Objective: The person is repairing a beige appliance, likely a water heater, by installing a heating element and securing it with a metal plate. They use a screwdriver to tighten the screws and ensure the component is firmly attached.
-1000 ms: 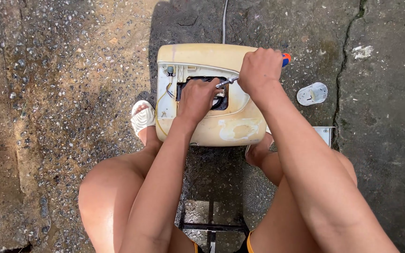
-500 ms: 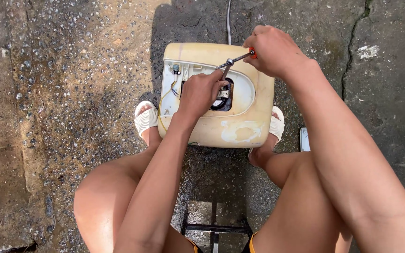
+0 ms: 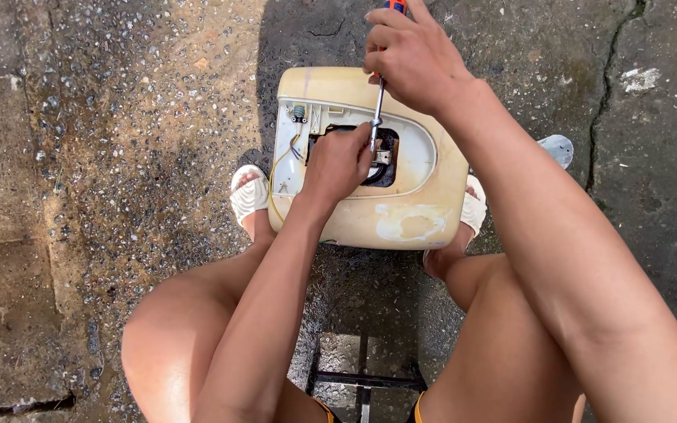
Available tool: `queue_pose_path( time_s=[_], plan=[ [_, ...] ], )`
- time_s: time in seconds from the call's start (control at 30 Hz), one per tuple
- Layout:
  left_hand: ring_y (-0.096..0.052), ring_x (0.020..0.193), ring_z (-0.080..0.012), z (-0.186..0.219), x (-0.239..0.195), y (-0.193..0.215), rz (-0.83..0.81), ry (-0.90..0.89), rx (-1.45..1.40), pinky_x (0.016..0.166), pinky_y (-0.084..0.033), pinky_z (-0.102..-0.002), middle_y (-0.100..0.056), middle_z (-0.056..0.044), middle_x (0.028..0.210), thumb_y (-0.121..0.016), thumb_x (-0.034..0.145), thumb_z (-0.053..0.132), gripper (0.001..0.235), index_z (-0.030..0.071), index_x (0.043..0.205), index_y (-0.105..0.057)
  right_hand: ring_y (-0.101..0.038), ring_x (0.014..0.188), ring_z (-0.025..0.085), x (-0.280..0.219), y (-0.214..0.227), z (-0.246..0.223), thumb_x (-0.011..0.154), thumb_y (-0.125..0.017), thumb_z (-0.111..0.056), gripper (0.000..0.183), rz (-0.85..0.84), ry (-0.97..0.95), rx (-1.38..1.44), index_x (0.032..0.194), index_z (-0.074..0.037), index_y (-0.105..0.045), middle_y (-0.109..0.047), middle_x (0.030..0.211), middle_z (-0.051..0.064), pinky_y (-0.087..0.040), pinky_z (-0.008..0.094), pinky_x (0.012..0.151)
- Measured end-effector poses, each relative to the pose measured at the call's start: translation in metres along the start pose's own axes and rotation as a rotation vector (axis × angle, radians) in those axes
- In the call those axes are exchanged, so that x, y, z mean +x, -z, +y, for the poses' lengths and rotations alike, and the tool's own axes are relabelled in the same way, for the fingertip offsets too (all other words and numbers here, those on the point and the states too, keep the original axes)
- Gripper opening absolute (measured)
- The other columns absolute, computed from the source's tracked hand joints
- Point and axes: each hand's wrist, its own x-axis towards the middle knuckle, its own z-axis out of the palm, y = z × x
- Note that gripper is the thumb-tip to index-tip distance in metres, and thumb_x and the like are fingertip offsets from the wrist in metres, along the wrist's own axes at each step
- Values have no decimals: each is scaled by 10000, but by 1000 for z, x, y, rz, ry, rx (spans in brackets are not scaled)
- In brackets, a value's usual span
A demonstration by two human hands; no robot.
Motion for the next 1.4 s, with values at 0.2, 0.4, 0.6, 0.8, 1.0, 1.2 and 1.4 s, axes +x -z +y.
queue_pose_path(
  time_s=[0.2,0.4,0.6,0.8,1.0,1.2,1.4],
  plan=[
    [-527,603,-551,0,-2,-3,19,-16,-11,513,-373,-598,-622,-187,659,-553,892,116,91,72,896,-473,-586,1344,256,4,-6,-3,882,-826,-252,29,-29,40,39,863,-254,-804,-727,989,-65,-370,538,1147],
    [-574,629,-558,-4,2,-4,-55,-132,61,512,-409,-617,-650,-183,676,-585,1019,263,168,108,1007,-521,-613,1328,254,5,0,-5,970,-784,-203,159,32,134,-35,812,-210,-764,-653,958,-26,-339,529,1242],
    [-549,646,-570,-3,4,-4,-54,-47,9,522,-396,-601,-645,-204,679,-608,999,240,160,115,984,-509,-584,1080,213,-1,0,-4,884,-834,-506,321,13,132,-171,857,-197,-751,-597,910,-30,-357,466,1291],
    [-570,642,-581,0,1,-6,-48,-44,44,509,-404,-622,-663,-199,681,-622,999,263,144,140,1015,-549,-605,966,224,0,2,-9,1080,-603,-553,517,-69,123,-80,803,-160,-793,-681,789,-39,-393,443,1217],
    [-543,623,-593,1,1,-5,-62,-6,33,483,-391,-611,-631,-205,646,-621,1010,248,162,131,986,-511,-559,859,234,1,3,-10,956,-638,-353,402,-58,40,-11,633,-117,-681,-632,677,-39,-470,365,976],
    [-568,659,-586,-1,2,-6,-77,5,48,522,-420,-630,-652,-215,677,-634,989,256,148,149,984,-531,-518,770,214,-11,-7,-15,869,-606,-298,253,-125,-81,-186,660,-196,-706,-648,664,-48,-412,344,933],
    [-558,632,-564,-4,4,-3,-90,-9,97,507,-409,-600,-610,-210,650,-568,932,161,48,163,931,-520,-652,924,235,-20,9,-32,856,-527,-304,299,-621,-456,-246,871,-205,-809,-776,830,66,-368,434,992]
  ],
)
